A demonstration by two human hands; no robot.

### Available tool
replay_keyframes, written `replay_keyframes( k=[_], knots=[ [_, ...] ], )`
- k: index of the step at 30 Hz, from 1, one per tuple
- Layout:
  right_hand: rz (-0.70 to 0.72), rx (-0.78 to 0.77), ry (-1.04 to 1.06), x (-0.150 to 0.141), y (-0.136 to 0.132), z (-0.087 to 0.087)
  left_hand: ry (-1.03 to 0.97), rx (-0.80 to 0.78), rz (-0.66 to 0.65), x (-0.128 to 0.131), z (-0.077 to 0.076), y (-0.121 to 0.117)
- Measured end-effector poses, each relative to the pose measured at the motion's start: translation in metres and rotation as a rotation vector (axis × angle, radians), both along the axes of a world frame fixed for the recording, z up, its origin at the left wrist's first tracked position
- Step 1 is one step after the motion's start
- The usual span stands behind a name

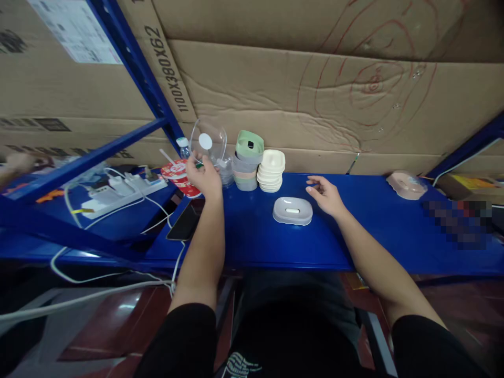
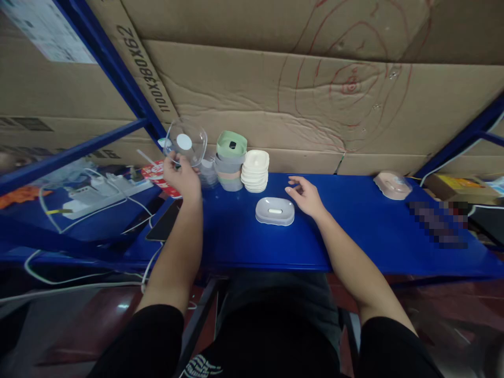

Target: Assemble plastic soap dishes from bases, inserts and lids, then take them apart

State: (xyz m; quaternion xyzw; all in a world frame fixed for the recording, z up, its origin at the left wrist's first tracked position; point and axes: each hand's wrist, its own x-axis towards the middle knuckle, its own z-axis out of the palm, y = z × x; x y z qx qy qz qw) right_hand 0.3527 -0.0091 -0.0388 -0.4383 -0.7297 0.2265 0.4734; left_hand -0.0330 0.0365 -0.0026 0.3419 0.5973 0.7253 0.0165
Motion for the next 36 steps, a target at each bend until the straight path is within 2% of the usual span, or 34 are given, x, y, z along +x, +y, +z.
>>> replay_keyframes(
  k=[7,11,15,17,19,20,22,25,27,29,32,36],
  knots=[
    [0.037,0.065,-0.105,-0.006,-0.008,0.006,0.121,-0.101,-0.170,-0.002,-0.015,0.006],
    [0.142,0.050,-0.300,-0.001,-0.010,0.008,0.173,-0.106,-0.067,-0.005,-0.018,0.009],
    [0.307,-0.078,-0.567,0.001,-0.012,0.004,0.258,-0.010,0.059,0.003,-0.019,0.005],
    [0.350,-0.125,-0.657,0.001,-0.012,0.001,0.319,0.070,0.060,0.014,-0.018,-0.001],
    [0.367,-0.134,-0.680,0.000,-0.012,-0.002,0.441,0.130,-0.010,0.030,-0.017,-0.011],
    [0.370,-0.126,-0.666,-0.001,-0.012,-0.003,0.524,0.136,-0.080,0.040,-0.016,-0.017],
    [0.366,-0.094,-0.615,-0.001,-0.012,-0.003,0.719,0.106,-0.306,0.060,-0.014,-0.030],
    [0.335,-0.021,-0.533,0.000,-0.012,0.001,1.026,-0.085,-0.704,0.087,-0.010,-0.049],
    [0.304,0.026,-0.479,0.001,-0.012,0.005,1.144,-0.228,-0.868,0.100,-0.008,-0.058],
    [0.276,0.069,-0.412,0.002,-0.013,0.009,1.185,-0.300,-0.944,0.108,-0.009,-0.063],
    [0.226,0.101,-0.252,0.002,-0.014,0.014,1.160,-0.269,-0.948,0.110,-0.011,-0.062],
    [0.217,-0.042,0.152,-0.003,-0.014,0.015,1.021,-0.203,-0.864,0.109,-0.014,-0.055]
  ],
)
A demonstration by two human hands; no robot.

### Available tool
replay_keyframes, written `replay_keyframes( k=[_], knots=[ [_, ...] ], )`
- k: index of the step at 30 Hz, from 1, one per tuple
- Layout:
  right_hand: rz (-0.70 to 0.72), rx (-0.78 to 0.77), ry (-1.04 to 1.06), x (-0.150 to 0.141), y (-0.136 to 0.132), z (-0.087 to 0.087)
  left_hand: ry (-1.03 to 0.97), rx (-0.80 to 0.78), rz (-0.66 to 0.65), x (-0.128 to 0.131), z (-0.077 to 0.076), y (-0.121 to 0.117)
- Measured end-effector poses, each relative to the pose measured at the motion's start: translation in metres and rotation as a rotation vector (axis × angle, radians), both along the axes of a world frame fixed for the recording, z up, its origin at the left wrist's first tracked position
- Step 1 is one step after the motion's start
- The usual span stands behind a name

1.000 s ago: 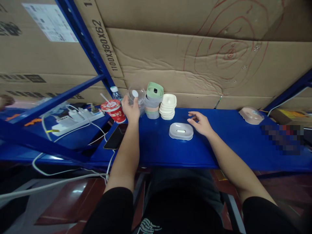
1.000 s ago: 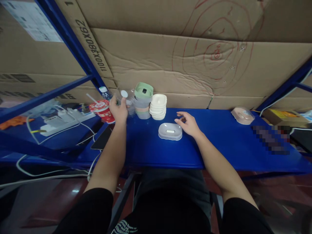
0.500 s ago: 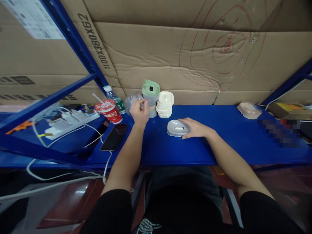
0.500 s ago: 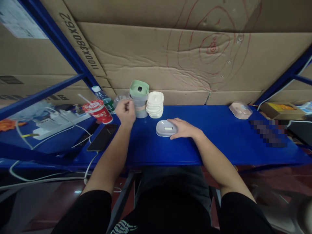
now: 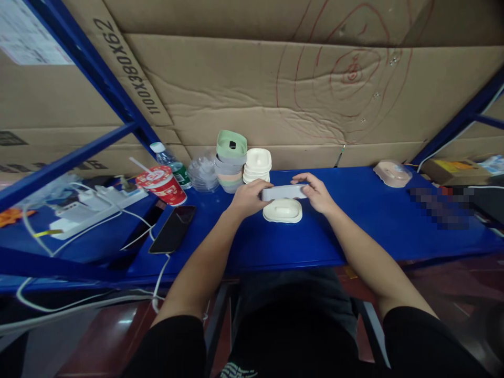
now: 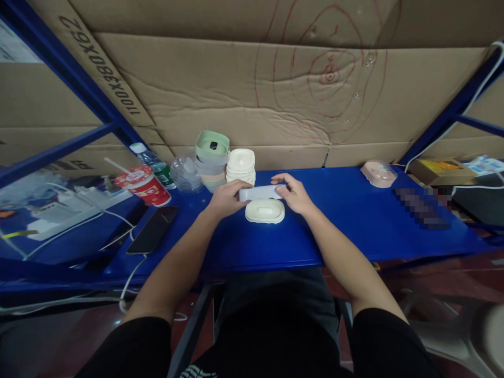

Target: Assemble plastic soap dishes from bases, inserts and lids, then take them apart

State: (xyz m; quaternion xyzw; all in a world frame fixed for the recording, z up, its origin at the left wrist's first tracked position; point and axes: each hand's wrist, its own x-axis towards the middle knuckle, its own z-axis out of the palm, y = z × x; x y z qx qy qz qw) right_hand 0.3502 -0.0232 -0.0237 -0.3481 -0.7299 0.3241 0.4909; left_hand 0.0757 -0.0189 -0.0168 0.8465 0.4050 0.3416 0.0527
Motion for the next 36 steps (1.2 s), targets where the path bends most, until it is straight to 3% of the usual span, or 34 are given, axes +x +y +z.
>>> replay_keyframes(
  k=[4,7,13,17,21,24,26,29,32,36],
  knots=[
    [0.043,-0.150,0.328,-0.010,-0.002,0.002,-0.217,-0.070,0.171,0.002,-0.003,0.002],
    [-0.020,-0.216,0.410,-0.017,-0.003,0.005,-0.302,-0.025,0.161,0.003,-0.004,0.001],
    [-0.163,-0.384,0.486,-0.013,0.005,0.004,-0.009,0.212,-0.132,0.007,0.006,-0.007],
    [-0.137,-0.394,0.419,-0.007,0.008,0.005,0.115,0.218,-0.034,0.008,0.014,-0.012],
    [-0.069,-0.255,0.235,0.004,0.006,0.011,-0.103,0.343,0.292,-0.006,0.026,-0.001],
    [0.011,-0.121,-0.032,0.015,0.004,0.014,-0.311,0.414,0.578,-0.020,0.045,0.021],
    [0.121,-0.074,-0.248,0.019,0.002,0.013,-0.364,0.402,0.678,-0.024,0.058,0.038],
    [0.243,-0.047,-0.589,0.021,0.000,0.007,-0.371,0.364,0.757,-0.021,0.067,0.058],
    [0.206,-0.066,-0.854,0.022,0.002,-0.002,-0.349,0.335,0.780,-0.014,0.062,0.065],
    [0.231,-0.049,-0.899,0.028,0.009,-0.009,-0.288,0.284,0.762,-0.010,0.052,0.060]
  ],
)
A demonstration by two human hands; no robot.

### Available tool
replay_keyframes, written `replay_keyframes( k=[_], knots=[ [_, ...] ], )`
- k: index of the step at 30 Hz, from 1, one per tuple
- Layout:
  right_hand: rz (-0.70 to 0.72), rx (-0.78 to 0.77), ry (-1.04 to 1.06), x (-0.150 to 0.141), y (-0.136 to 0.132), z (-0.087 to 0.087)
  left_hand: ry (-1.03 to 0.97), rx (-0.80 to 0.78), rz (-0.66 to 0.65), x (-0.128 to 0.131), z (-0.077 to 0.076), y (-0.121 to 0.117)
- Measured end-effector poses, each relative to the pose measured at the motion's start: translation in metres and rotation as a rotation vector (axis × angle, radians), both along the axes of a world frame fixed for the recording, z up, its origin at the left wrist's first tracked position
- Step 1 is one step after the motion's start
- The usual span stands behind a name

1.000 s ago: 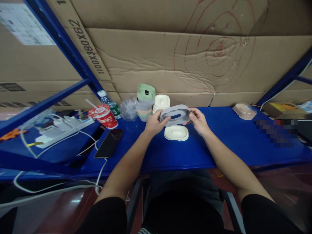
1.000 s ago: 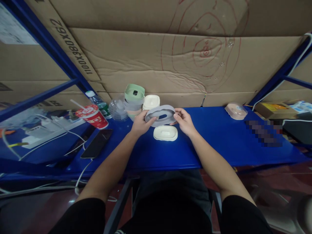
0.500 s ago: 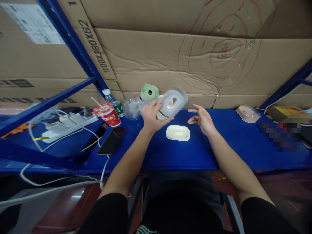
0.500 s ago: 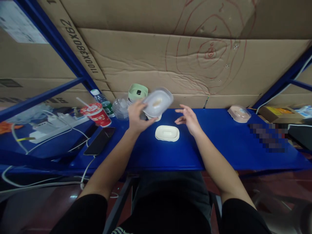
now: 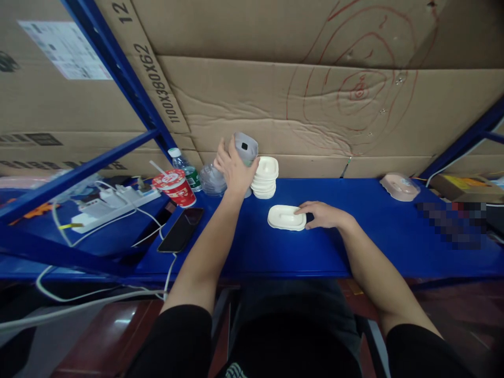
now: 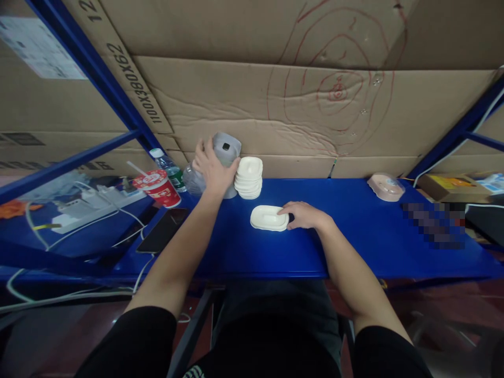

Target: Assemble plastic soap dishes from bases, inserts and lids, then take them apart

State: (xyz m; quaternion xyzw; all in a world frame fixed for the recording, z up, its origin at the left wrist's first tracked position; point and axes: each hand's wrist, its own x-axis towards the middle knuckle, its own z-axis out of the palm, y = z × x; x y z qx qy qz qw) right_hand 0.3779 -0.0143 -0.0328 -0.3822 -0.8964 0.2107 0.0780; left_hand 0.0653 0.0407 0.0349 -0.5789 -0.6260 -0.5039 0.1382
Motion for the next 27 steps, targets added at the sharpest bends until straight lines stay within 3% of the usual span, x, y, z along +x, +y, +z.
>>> replay_keyframes(
  k=[7,10,13,16,18,20,23,27],
  knots=[
    [-0.037,0.018,0.086,0.007,0.005,0.003,0.058,0.023,-0.065,-0.006,-0.011,-0.014],
    [-0.012,-0.054,0.145,0.014,0.004,0.012,0.075,0.077,-0.082,-0.010,-0.030,-0.026],
    [-0.030,-0.027,0.238,0.025,0.002,0.024,0.097,0.070,-0.096,-0.013,-0.052,-0.037],
    [-0.219,0.092,0.370,0.026,0.001,0.036,0.087,0.040,-0.110,-0.014,-0.063,-0.040],
    [-0.361,0.209,0.444,0.015,0.003,0.043,0.061,0.027,-0.107,-0.014,-0.065,-0.037],
    [-0.395,0.353,0.485,-0.005,0.010,0.051,0.046,0.011,-0.095,-0.013,-0.065,-0.033],
    [-0.286,0.491,0.427,-0.043,0.027,0.064,0.057,-0.012,-0.086,-0.012,-0.068,-0.029],
    [-0.190,0.544,0.299,-0.091,0.051,0.075,0.081,-0.014,-0.077,-0.013,-0.074,-0.026]
  ],
)
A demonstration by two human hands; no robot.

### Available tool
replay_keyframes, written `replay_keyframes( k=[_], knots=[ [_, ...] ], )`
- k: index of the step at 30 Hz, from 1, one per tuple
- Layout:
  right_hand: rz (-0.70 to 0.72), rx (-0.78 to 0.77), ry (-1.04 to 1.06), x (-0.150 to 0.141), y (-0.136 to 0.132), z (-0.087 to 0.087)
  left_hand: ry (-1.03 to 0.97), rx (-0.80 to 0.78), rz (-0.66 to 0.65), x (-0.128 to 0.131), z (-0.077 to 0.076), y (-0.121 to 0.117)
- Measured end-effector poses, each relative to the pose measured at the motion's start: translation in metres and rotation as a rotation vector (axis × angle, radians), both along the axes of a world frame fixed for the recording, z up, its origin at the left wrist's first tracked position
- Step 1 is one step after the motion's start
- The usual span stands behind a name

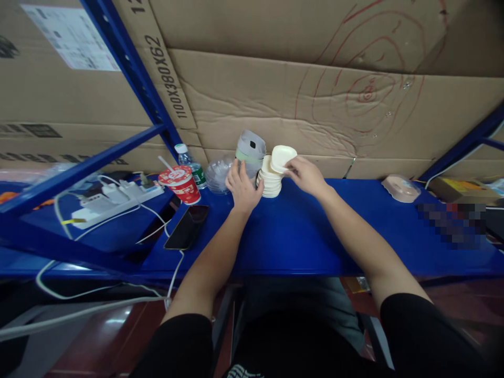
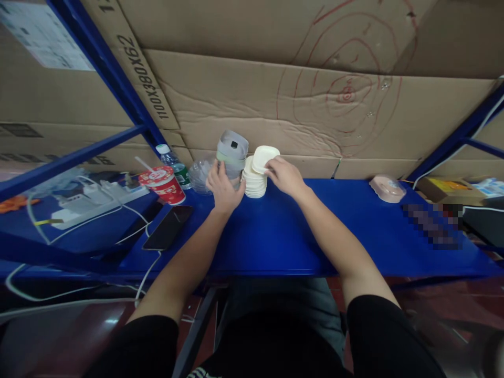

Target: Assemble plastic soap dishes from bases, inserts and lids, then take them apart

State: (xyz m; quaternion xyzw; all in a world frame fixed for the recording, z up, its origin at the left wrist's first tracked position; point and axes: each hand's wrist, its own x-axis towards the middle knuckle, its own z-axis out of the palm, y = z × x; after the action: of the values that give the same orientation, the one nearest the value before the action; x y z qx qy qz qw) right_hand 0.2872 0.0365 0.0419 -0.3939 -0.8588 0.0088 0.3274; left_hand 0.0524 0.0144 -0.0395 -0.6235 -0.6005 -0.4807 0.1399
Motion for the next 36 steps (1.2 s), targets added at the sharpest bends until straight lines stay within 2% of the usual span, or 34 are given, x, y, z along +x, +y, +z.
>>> replay_keyframes(
  k=[3,6,10,16,19,22,24,26,29,32,36],
  knots=[
    [0.028,-0.008,-0.041,-0.021,0.012,-0.005,0.017,0.003,0.005,0.000,-0.002,0.000],
    [0.047,-0.024,0.041,-0.027,0.019,-0.018,0.018,-0.008,-0.010,0.001,-0.001,-0.001],
    [0.065,-0.060,0.185,-0.022,0.021,-0.032,-0.004,-0.011,-0.031,0.002,0.001,-0.004],
    [-0.016,-0.047,0.240,0.003,0.012,-0.034,-0.045,-0.038,-0.055,0.001,0.003,-0.004],
    [-0.113,0.023,0.235,0.047,0.011,-0.045,-0.068,-0.051,-0.070,0.001,0.004,-0.004],
    [-0.309,0.165,0.251,0.126,0.013,-0.066,-0.074,-0.046,-0.060,0.002,0.003,-0.003],
    [-0.538,0.241,0.251,0.190,0.013,-0.081,-0.066,-0.030,-0.062,0.003,0.002,-0.003],
    [-0.825,0.244,0.271,0.250,0.011,-0.094,-0.057,-0.010,-0.071,0.005,0.000,-0.002],
    [-1.130,0.170,0.268,0.314,0.003,-0.110,-0.051,0.018,-0.078,0.007,-0.002,-0.002],
    [-1.275,0.119,0.258,0.339,0.000,-0.121,-0.035,0.037,-0.083,0.008,-0.003,-0.002],
    [-1.312,-0.071,0.214,0.334,0.002,-0.123,-0.022,0.047,-0.088,0.008,-0.005,-0.001]
  ],
)
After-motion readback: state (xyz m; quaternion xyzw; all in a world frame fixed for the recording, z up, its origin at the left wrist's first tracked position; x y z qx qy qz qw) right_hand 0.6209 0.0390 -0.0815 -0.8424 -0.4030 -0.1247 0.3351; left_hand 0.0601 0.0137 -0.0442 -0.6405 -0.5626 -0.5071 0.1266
